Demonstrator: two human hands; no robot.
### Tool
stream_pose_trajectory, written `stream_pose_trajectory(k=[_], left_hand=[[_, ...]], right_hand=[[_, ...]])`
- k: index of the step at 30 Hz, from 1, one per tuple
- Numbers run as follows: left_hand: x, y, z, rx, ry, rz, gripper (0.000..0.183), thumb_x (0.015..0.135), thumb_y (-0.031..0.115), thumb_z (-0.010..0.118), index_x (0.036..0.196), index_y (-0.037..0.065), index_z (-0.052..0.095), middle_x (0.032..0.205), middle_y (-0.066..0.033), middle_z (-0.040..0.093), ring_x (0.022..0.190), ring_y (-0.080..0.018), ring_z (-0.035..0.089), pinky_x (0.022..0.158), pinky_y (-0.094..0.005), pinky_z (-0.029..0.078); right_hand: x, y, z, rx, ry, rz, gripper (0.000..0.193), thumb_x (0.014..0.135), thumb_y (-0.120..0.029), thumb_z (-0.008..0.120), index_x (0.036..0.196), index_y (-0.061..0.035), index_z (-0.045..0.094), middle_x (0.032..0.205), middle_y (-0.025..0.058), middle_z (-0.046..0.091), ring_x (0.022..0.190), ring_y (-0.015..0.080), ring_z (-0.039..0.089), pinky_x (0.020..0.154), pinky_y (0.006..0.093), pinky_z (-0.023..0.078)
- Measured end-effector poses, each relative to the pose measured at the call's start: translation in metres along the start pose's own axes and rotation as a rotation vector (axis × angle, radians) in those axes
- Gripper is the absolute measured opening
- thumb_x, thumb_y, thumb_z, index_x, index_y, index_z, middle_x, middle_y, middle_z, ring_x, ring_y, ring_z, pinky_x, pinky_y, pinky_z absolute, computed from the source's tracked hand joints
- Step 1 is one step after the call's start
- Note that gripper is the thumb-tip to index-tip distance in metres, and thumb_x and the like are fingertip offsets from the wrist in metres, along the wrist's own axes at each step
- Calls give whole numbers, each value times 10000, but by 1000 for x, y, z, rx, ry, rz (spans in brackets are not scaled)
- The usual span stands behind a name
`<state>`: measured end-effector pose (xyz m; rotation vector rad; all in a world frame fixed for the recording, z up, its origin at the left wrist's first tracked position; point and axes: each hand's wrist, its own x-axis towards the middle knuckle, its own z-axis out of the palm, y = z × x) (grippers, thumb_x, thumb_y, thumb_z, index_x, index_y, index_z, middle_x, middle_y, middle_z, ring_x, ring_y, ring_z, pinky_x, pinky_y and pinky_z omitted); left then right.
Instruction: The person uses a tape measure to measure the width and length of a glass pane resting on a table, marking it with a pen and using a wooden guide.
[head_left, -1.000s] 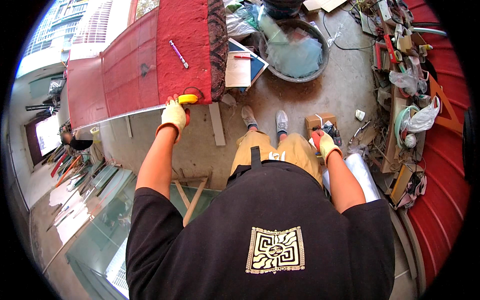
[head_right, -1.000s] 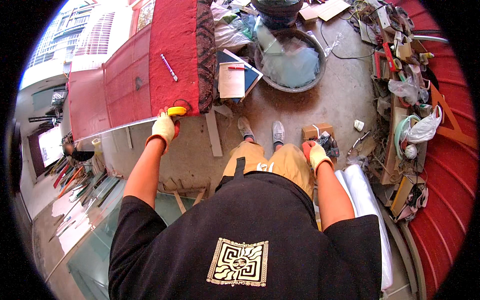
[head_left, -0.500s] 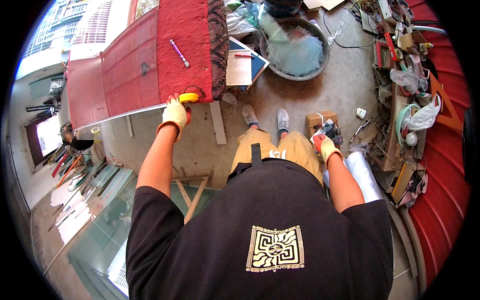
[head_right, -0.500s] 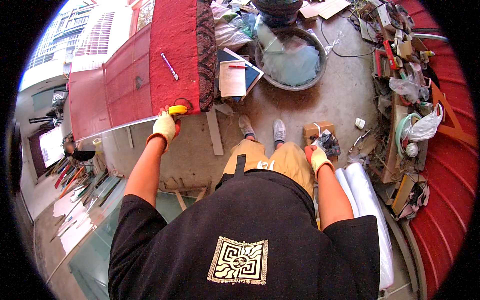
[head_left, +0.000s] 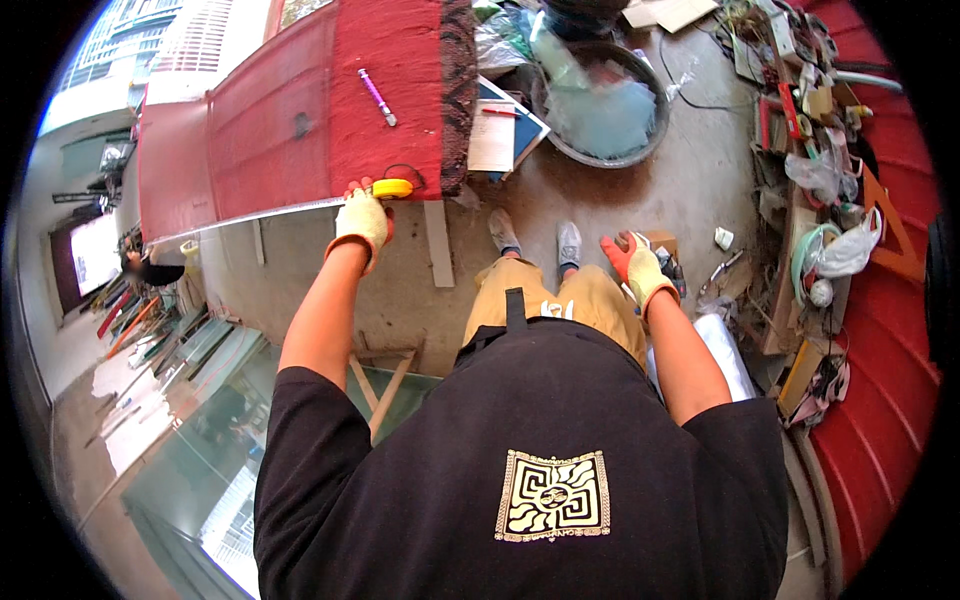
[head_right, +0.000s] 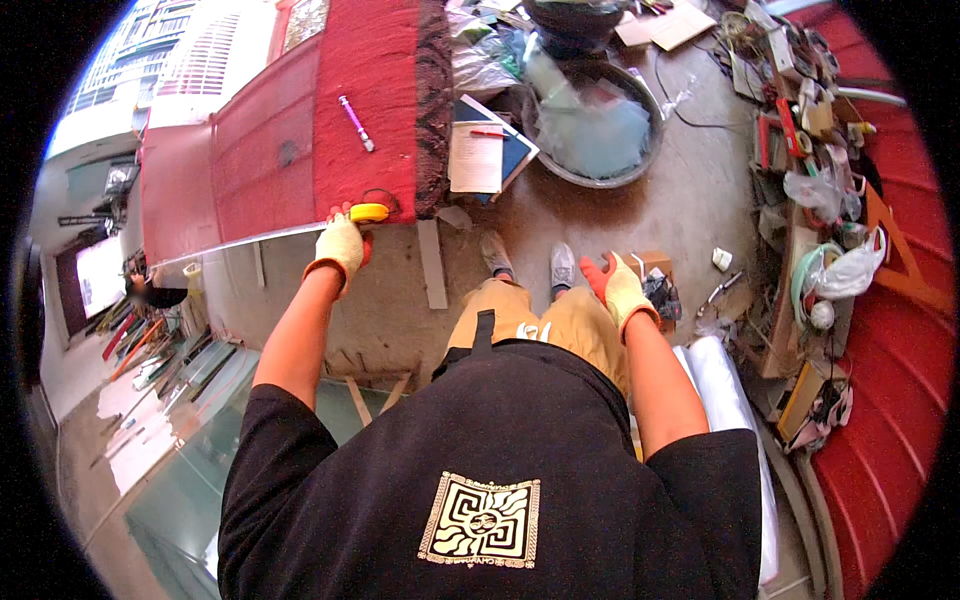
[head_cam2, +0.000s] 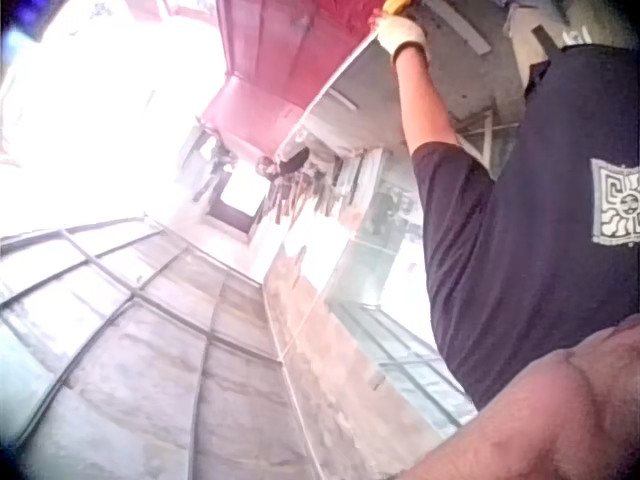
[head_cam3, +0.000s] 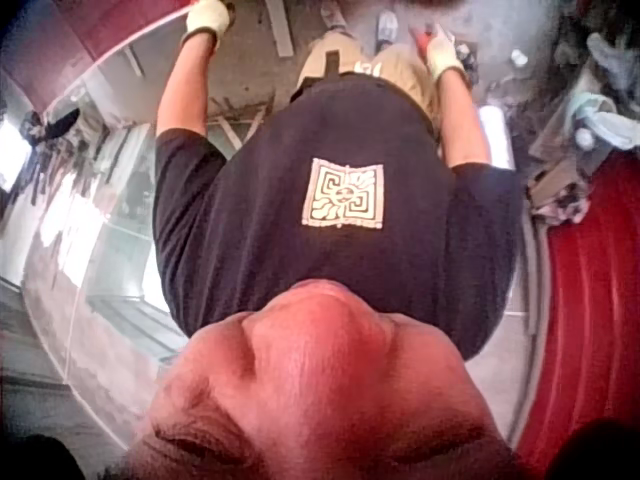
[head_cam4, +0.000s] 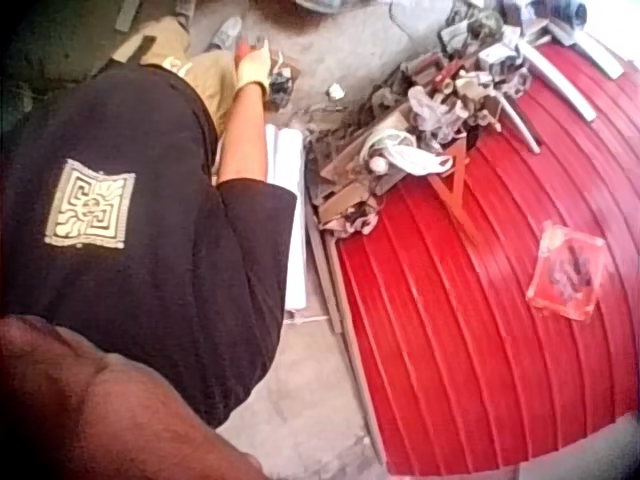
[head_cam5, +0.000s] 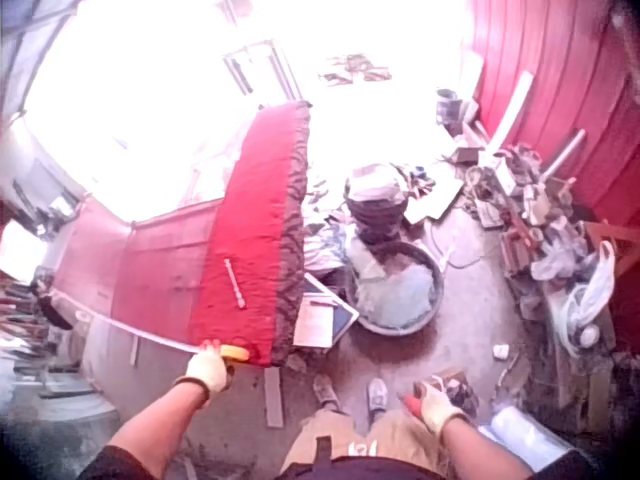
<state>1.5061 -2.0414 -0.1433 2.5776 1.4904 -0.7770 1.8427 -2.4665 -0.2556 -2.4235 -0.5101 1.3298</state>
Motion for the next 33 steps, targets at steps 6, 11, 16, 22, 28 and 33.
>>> stream_pose_trajectory(k=[6,11,16,22,28,33], left_hand=[[6,-3,10,71,50,-24,797,933,237,679,1632,25,361,1600,-268,436,1506,-437,454,1189,-497,459],[1,-1,10,51,19,-66,763,995,265,606,1663,26,327,1686,-278,364,1553,-441,405,1223,-514,413],[-8,-9,21,30,162,-5,655,1033,226,536,1629,-8,397,1652,-302,439,1518,-460,452,1231,-530,391],[-7,-28,45,-246,358,95,655,1002,278,591,1569,-9,434,1586,-320,487,1482,-490,464,1237,-550,378],[-7,-34,46,-251,396,126,579,1029,272,533,1549,17,527,1575,-315,516,1483,-500,472,1213,-562,393],[-42,-57,24,-735,522,108,605,1010,329,638,1542,52,561,1597,-252,532,1506,-436,473,1257,-513,370]], right_hand=[[-1,-142,25,-76,132,-505,904,892,-525,823,1601,-78,484,1479,229,627,1338,409,619,1107,467,518],[-58,-303,37,-314,227,-1046,798,870,-403,845,1537,-80,546,1404,163,654,1264,362,634,1085,449,516],[-76,-400,87,-535,172,-1170,697,851,-297,837,1469,-96,586,1312,148,663,1221,356,635,1053,455,515],[-46,-427,152,-759,300,-1132,454,801,-220,815,1207,-137,628,1068,108,692,1017,324,696,888,458,566],[-49,-445,143,-669,157,-1008,389,842,-234,817,1194,-110,706,1129,136,739,1084,367,712,931,483,577],[-62,-444,138,-559,149,-864,417,890,-284,797,1264,-122,711,1178,167,750,1087,392,735,929,496,586]])
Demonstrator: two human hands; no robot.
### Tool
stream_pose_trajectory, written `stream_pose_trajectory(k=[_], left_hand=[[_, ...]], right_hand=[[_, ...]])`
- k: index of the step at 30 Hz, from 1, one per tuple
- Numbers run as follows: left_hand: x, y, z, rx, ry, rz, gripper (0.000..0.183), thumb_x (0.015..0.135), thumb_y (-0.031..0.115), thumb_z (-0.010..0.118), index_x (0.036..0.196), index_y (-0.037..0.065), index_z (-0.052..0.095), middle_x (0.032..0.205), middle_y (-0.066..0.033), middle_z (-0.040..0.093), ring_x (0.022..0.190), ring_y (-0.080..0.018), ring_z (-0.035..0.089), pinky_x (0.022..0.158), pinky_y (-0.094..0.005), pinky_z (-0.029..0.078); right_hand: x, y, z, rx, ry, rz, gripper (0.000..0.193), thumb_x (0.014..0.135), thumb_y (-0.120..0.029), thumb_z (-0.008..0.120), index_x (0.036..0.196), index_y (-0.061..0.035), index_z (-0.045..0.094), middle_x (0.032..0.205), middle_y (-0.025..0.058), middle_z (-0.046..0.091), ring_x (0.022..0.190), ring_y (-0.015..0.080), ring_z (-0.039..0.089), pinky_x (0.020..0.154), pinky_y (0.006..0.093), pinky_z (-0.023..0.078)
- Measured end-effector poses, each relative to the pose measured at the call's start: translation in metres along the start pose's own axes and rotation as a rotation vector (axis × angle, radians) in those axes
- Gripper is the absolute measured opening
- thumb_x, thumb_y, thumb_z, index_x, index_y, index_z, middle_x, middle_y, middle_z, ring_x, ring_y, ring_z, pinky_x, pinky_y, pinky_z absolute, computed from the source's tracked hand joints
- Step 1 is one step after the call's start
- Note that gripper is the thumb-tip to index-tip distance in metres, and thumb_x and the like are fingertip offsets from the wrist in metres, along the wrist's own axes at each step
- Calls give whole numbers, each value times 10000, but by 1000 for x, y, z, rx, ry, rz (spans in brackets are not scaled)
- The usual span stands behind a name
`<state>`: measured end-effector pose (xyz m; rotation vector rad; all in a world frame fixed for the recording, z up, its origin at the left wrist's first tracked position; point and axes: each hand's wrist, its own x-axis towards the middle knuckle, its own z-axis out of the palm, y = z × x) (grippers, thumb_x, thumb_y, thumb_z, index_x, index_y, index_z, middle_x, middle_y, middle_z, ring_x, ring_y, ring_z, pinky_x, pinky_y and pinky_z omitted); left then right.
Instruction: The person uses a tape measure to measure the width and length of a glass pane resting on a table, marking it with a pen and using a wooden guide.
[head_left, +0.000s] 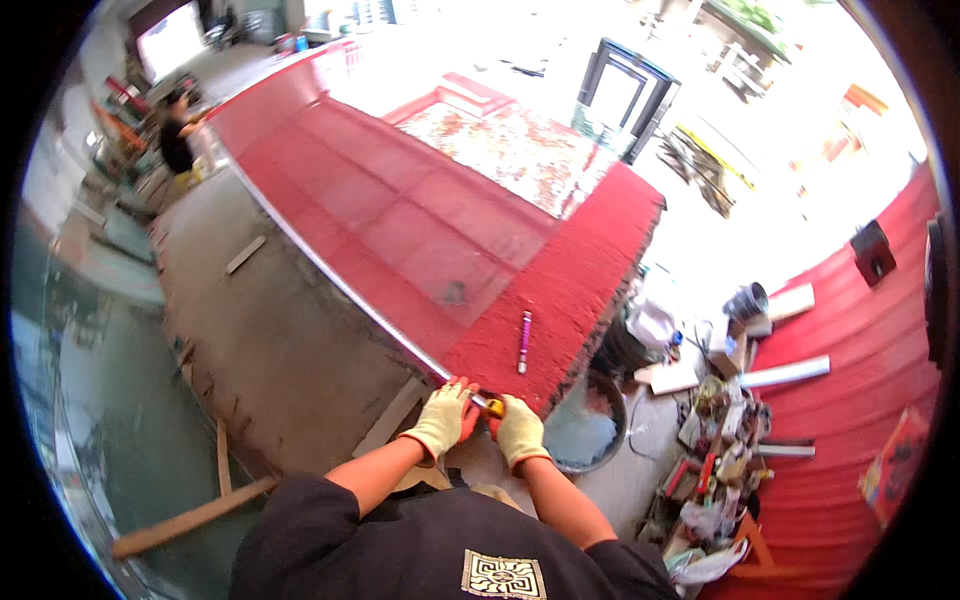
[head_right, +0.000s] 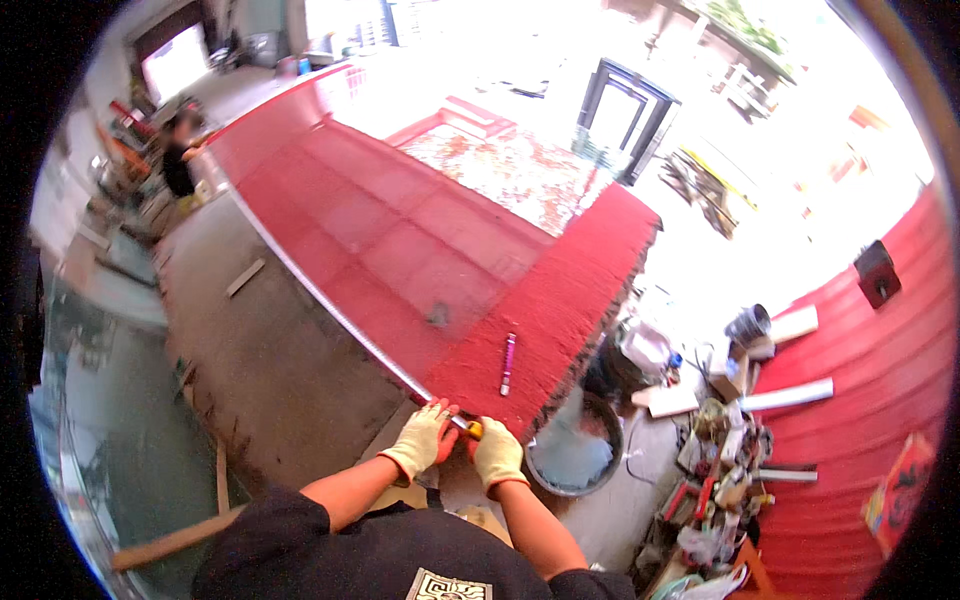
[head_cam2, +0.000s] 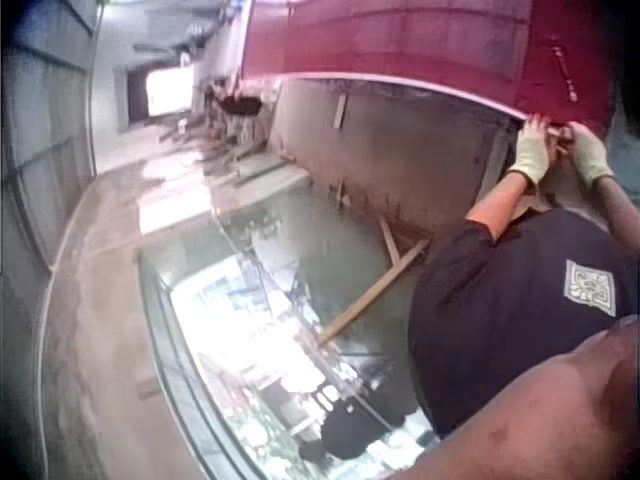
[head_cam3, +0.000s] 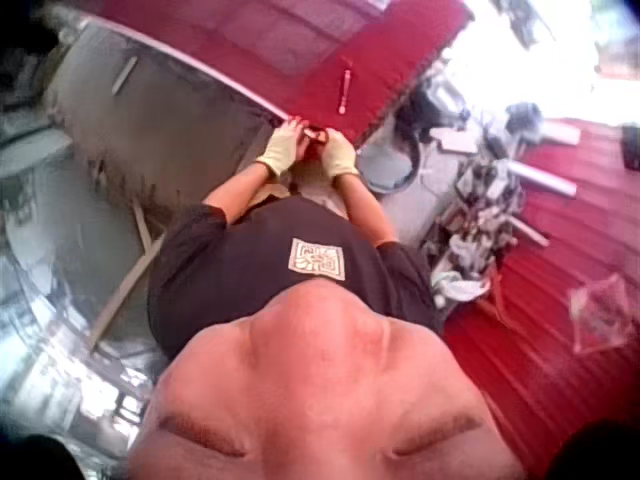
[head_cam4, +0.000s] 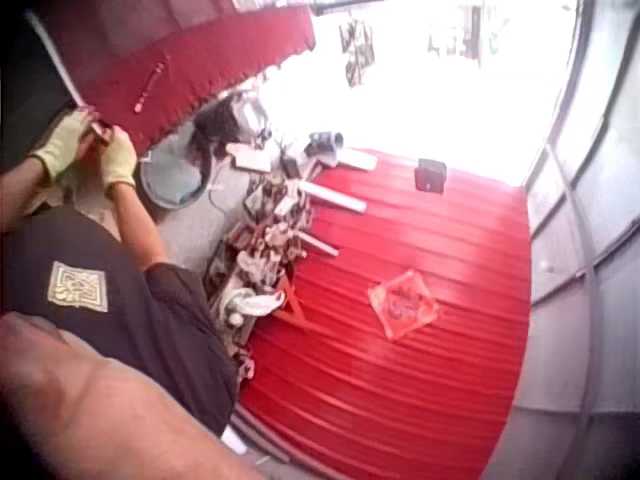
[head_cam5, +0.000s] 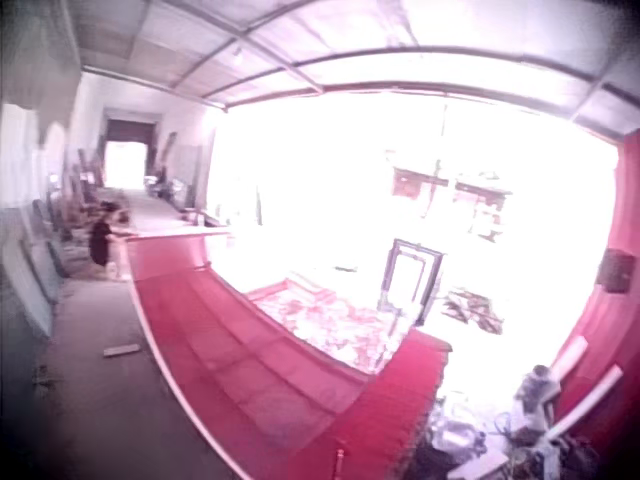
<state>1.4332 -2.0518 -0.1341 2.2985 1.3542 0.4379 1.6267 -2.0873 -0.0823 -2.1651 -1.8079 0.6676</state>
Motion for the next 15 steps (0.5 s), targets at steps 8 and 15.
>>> stream_pose_trajectory(k=[8,15], left_hand=[[3,-73,81,-850,237,-716,507,1081,332,641,1479,30,554,1379,-169,646,1258,-304,631,1118,-409,499],[12,-24,-9,-1916,256,-888,363,1148,368,547,1384,92,557,1087,-122,734,926,-287,733,830,-437,626]], right_hand=[[-32,-11,-7,56,110,-78,398,865,-345,844,1182,-117,769,1079,172,787,1020,376,757,902,452,591],[-57,-13,-1,296,-58,28,395,887,-374,854,1193,-137,774,997,164,804,953,332,792,858,425,607]])
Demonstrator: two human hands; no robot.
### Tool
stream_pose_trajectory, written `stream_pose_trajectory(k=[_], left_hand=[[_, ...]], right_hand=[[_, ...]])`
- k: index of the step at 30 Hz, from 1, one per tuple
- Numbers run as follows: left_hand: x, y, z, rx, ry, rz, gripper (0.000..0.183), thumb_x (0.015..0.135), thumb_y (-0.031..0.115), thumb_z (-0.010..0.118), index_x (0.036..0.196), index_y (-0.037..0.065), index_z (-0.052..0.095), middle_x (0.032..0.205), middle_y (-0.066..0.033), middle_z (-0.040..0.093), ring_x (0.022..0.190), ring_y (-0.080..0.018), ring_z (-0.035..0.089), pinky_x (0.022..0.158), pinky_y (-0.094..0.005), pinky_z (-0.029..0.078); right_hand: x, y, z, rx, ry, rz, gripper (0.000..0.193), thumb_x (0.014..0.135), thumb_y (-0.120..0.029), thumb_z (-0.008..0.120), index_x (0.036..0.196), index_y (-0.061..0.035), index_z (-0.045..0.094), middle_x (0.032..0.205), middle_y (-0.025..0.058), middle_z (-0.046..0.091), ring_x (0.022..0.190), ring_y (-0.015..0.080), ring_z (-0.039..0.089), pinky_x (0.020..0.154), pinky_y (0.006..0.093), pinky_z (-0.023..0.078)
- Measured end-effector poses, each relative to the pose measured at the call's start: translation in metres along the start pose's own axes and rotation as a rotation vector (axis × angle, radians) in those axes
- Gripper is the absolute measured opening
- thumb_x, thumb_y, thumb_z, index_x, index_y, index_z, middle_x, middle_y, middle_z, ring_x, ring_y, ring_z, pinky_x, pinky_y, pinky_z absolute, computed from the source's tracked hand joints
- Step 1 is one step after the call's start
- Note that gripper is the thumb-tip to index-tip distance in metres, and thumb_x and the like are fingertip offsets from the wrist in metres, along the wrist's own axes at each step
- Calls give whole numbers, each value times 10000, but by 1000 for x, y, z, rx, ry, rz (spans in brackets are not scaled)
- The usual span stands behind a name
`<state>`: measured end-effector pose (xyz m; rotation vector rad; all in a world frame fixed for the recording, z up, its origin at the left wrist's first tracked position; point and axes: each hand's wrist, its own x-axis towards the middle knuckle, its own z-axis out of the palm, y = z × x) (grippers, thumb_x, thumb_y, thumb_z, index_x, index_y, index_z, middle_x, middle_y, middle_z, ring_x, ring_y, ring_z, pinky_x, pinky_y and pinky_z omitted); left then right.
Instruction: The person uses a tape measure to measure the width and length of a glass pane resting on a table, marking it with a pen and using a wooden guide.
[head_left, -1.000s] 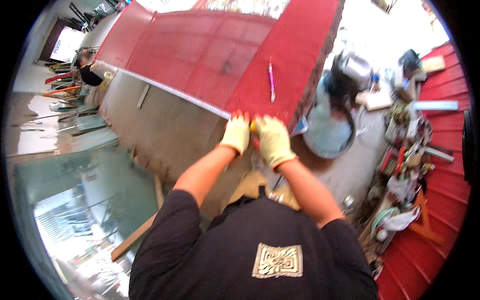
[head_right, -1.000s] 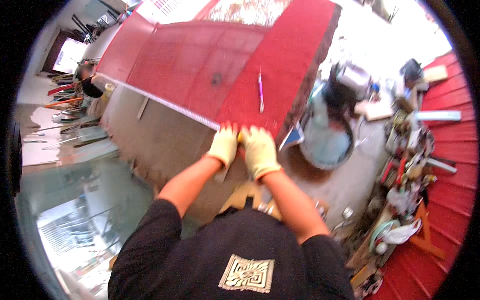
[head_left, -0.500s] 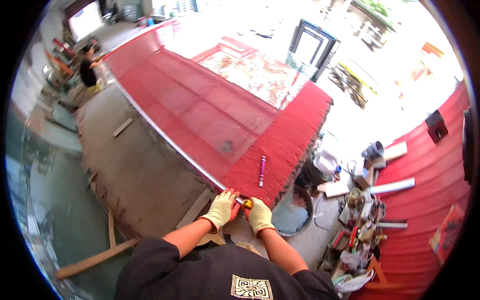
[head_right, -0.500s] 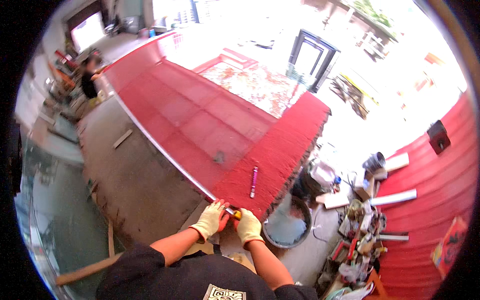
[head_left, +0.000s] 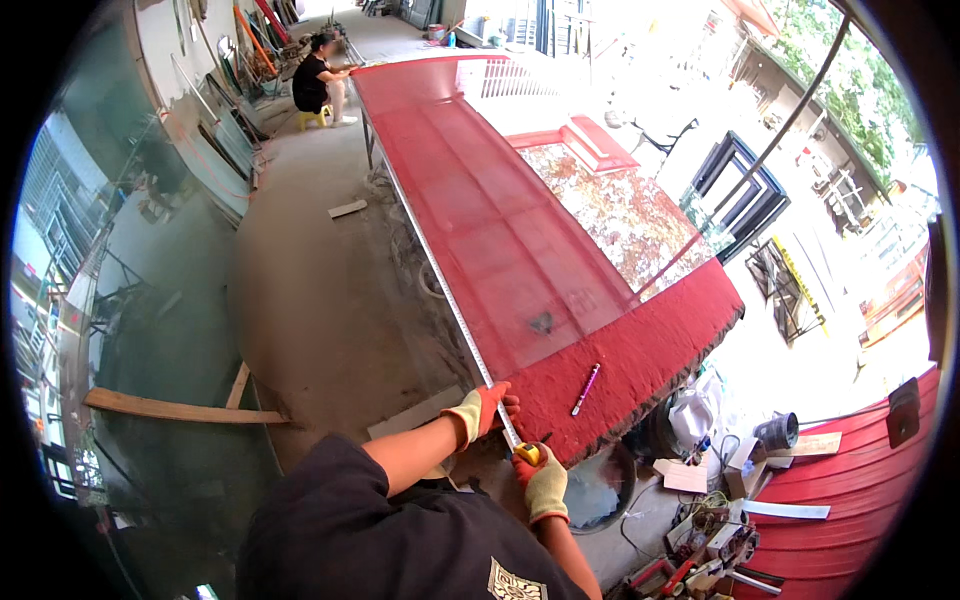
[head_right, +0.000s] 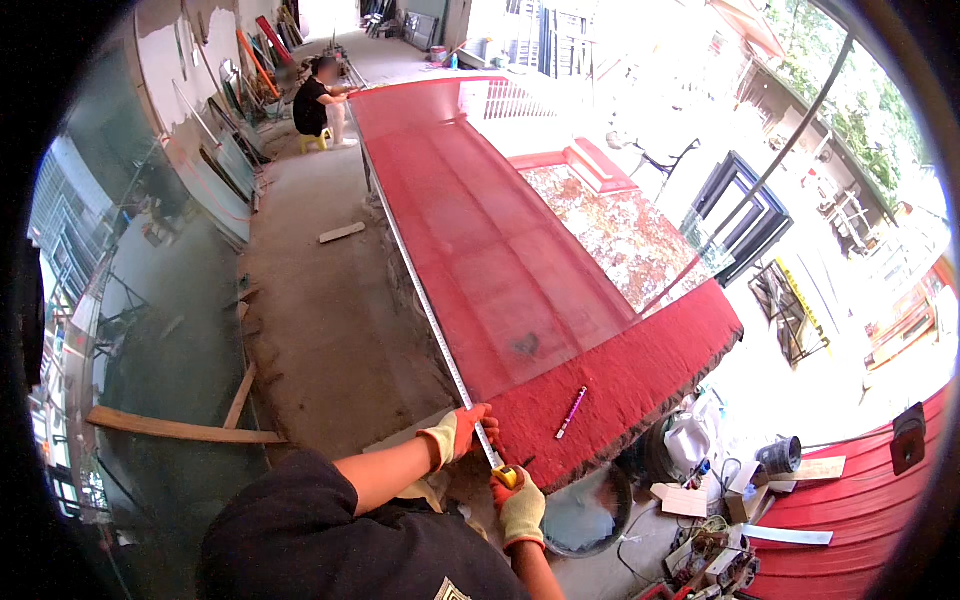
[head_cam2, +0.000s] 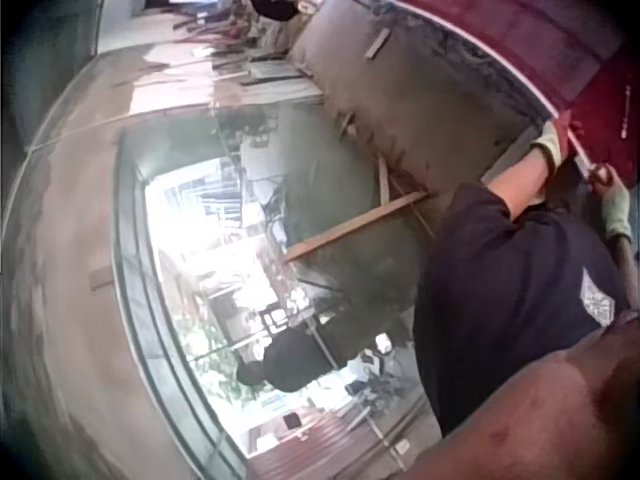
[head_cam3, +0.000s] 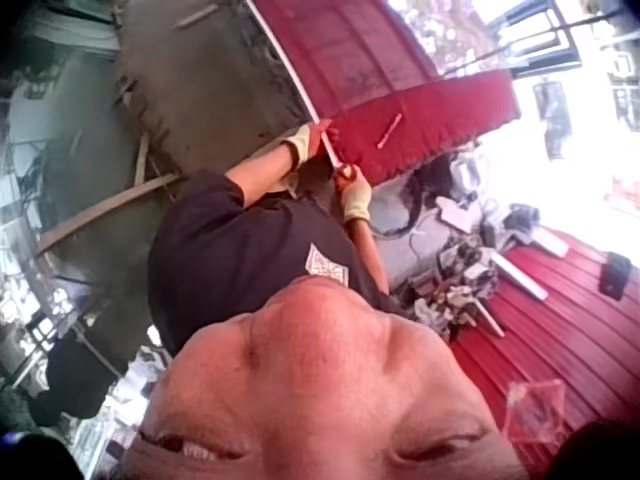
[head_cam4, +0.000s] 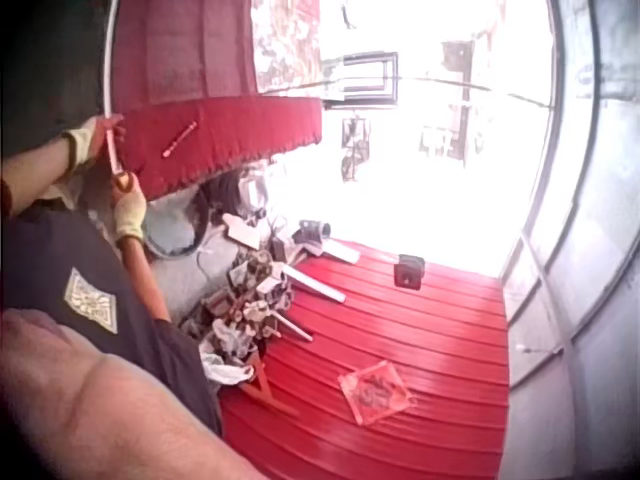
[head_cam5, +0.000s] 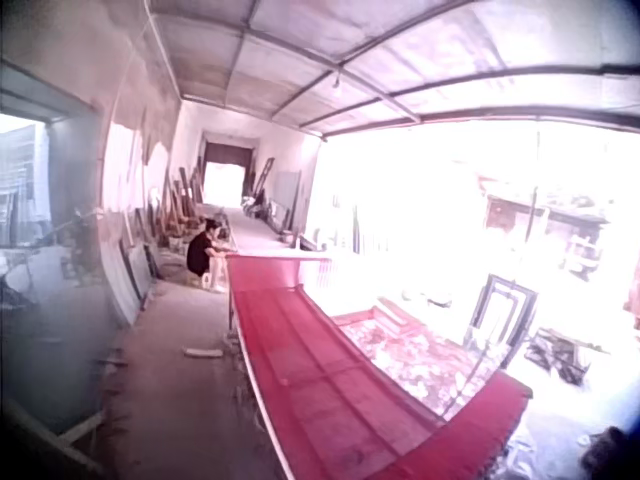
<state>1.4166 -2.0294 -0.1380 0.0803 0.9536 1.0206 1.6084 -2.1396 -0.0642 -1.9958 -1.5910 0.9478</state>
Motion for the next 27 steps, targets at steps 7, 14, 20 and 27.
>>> stream_pose_trajectory(k=[7,14,20,27], left_hand=[[-53,-26,-10,-23,-31,-143,407,1164,394,502,1488,148,523,1208,-135,737,1087,-302,742,932,-464,619],[-60,-54,-51,169,30,-67,436,1177,414,455,1524,165,547,1350,-115,724,1221,-263,681,1015,-434,591],[-53,-66,-71,56,-51,5,361,1149,273,508,1481,223,640,1363,-22,714,1239,-199,643,1026,-399,526],[-55,-9,-107,271,-337,-250,361,1039,239,724,1382,138,673,1100,19,718,1069,-131,671,823,-279,521]], right_hand=[[-3,35,37,555,-281,46,399,1011,-210,784,1371,-58,704,1114,19,764,950,152,710,862,266,571],[21,22,50,611,-737,237,682,1085,-627,555,1494,-85,610,1281,49,728,1076,214,710,934,397,586],[71,1,86,620,-886,473,660,1087,-632,543,1456,-87,599,1328,87,716,1137,248,714,946,383,582],[47,15,54,466,-1103,-156,456,1041,-346,691,1410,-89,617,1243,73,685,1134,226,691,965,345,561]])
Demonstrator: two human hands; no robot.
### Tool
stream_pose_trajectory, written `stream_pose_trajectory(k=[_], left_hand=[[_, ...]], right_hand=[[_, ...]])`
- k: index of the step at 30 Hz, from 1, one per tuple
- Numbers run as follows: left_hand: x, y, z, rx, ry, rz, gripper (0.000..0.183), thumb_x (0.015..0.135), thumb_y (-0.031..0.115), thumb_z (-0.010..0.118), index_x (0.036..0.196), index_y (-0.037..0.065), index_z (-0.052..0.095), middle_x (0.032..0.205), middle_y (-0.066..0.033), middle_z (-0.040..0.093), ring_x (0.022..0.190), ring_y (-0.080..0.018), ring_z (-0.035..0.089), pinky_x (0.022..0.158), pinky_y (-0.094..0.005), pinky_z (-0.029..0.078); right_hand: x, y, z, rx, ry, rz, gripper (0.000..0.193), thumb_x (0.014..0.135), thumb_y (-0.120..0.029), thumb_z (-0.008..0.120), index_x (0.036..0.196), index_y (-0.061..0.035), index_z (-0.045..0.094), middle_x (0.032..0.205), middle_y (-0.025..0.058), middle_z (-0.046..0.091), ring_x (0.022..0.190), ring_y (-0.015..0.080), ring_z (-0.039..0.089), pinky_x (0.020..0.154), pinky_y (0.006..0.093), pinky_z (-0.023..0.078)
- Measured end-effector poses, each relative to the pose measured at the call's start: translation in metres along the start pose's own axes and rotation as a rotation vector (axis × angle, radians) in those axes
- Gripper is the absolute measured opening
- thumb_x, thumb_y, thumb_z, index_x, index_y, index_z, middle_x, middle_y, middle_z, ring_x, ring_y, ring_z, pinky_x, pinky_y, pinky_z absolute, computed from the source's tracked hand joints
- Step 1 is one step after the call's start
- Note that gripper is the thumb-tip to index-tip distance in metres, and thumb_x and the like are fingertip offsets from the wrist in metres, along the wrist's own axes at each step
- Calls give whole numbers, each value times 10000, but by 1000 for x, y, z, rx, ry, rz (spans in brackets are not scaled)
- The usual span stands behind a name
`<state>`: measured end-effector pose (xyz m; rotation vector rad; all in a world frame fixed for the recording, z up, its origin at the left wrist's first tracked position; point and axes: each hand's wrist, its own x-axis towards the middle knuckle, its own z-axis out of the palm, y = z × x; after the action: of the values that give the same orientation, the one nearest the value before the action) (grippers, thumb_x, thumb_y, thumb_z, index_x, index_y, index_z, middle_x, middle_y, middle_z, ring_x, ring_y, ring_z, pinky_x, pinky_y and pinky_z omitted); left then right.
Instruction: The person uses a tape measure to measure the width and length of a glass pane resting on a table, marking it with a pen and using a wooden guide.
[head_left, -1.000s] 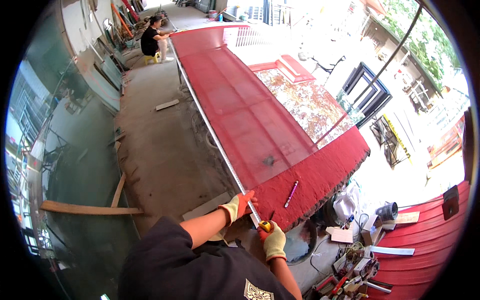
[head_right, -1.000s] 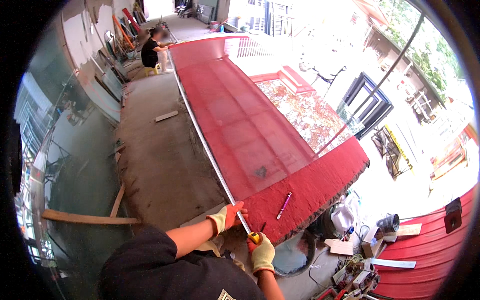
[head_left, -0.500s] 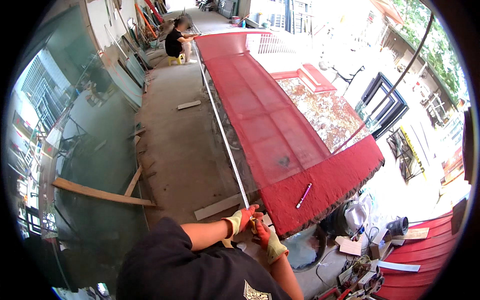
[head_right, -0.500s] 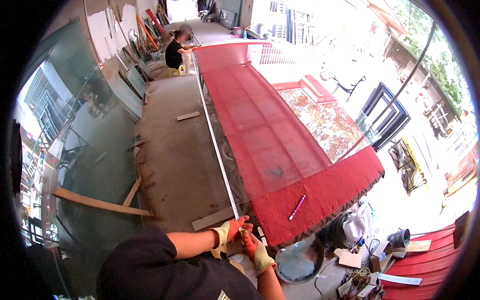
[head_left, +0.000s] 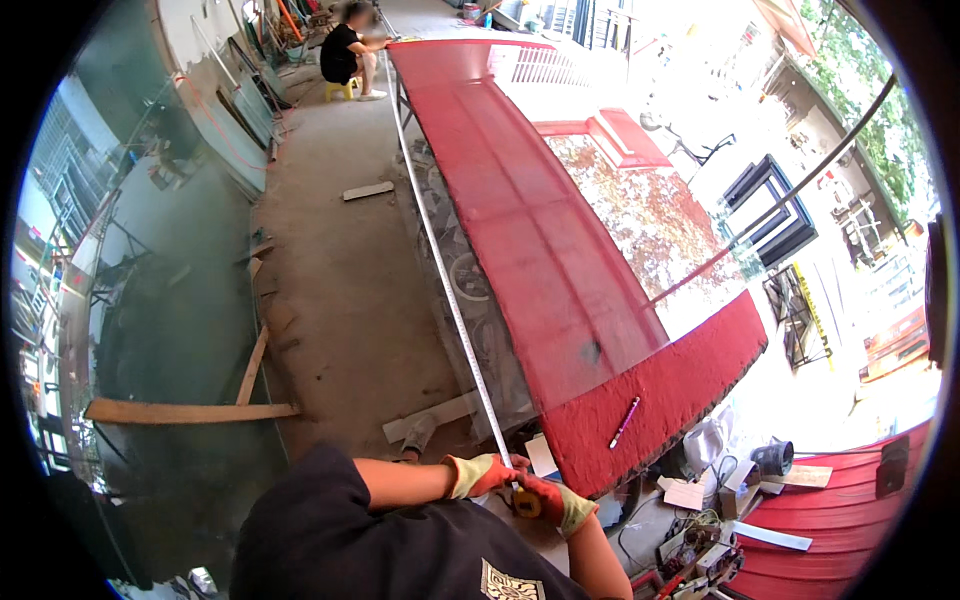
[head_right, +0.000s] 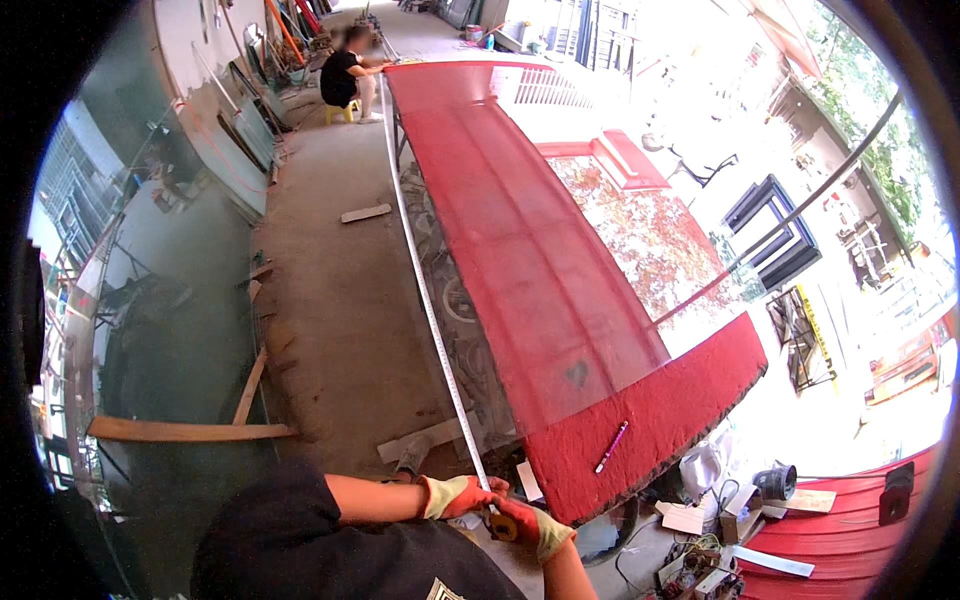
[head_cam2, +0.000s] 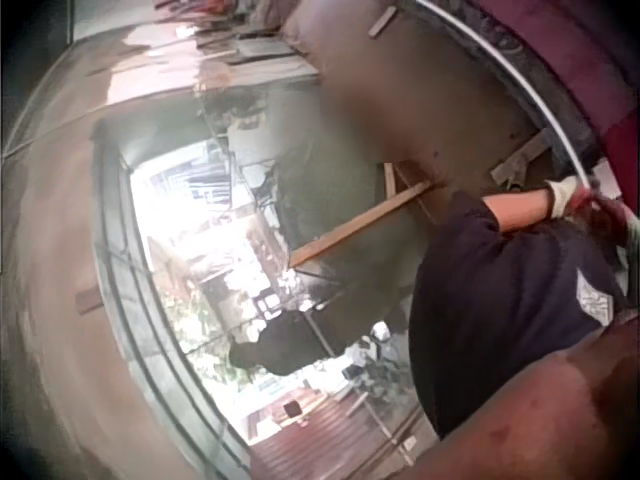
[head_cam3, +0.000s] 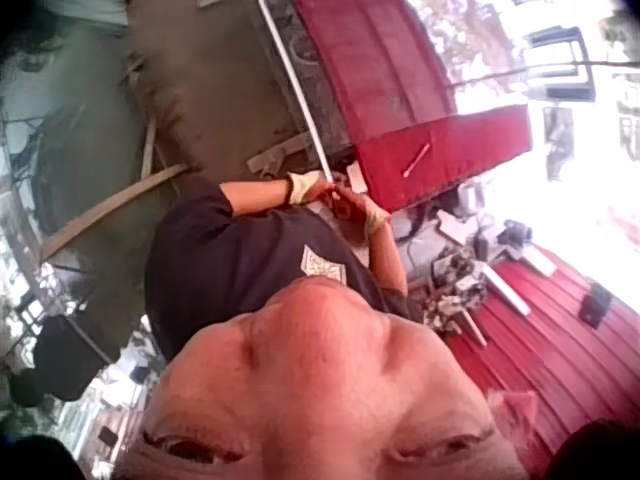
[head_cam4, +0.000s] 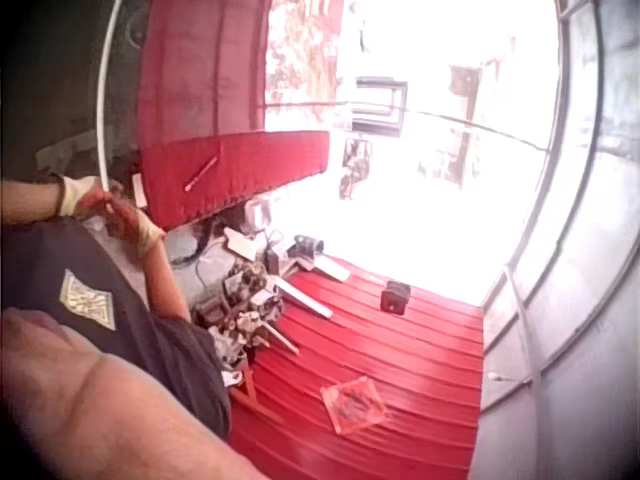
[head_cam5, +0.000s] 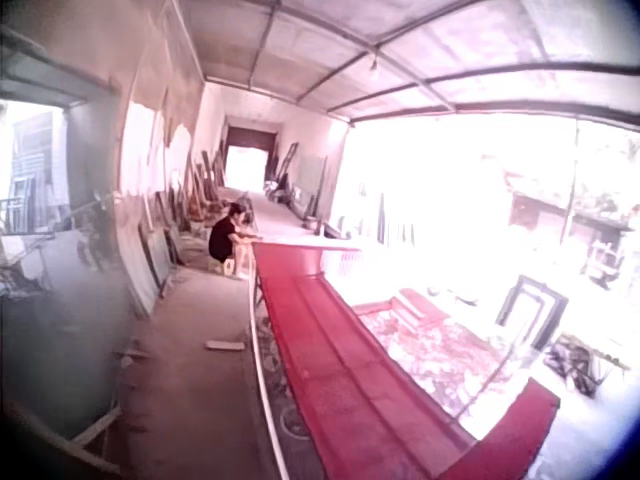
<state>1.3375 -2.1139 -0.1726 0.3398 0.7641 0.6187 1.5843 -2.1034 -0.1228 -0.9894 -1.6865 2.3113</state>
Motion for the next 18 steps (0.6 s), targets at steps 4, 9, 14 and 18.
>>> stream_pose_trajectory(k=[4,9,14,18], left_hand=[[-13,98,-41,-474,145,135,205,1062,232,702,1222,107,681,1020,-79,741,901,-230,727,778,-401,602],[-15,271,-115,-380,391,615,219,1088,270,689,1218,107,621,926,-82,728,788,-199,681,691,-371,552],[-22,369,-133,-194,394,805,384,1119,202,628,1501,188,589,1045,-64,758,918,-181,732,823,-358,597],[-1,364,-134,-196,327,730,419,1114,189,638,1527,227,576,1068,-63,758,941,-184,737,844,-349,605]], right_hand=[[22,-30,10,-801,-91,-280,395,936,-187,744,1312,-82,683,1233,120,694,1137,281,695,969,342,567],[83,-16,49,154,302,317,172,1038,-184,689,1164,-70,712,970,54,695,857,169,669,724,295,529],[160,-76,79,353,629,305,184,1065,-240,669,1104,-65,708,861,-6,663,757,114,586,664,285,462],[161,-49,73,346,674,331,220,1065,-246,655,1144,-51,717,845,2,660,760,122,572,684,296,460]])
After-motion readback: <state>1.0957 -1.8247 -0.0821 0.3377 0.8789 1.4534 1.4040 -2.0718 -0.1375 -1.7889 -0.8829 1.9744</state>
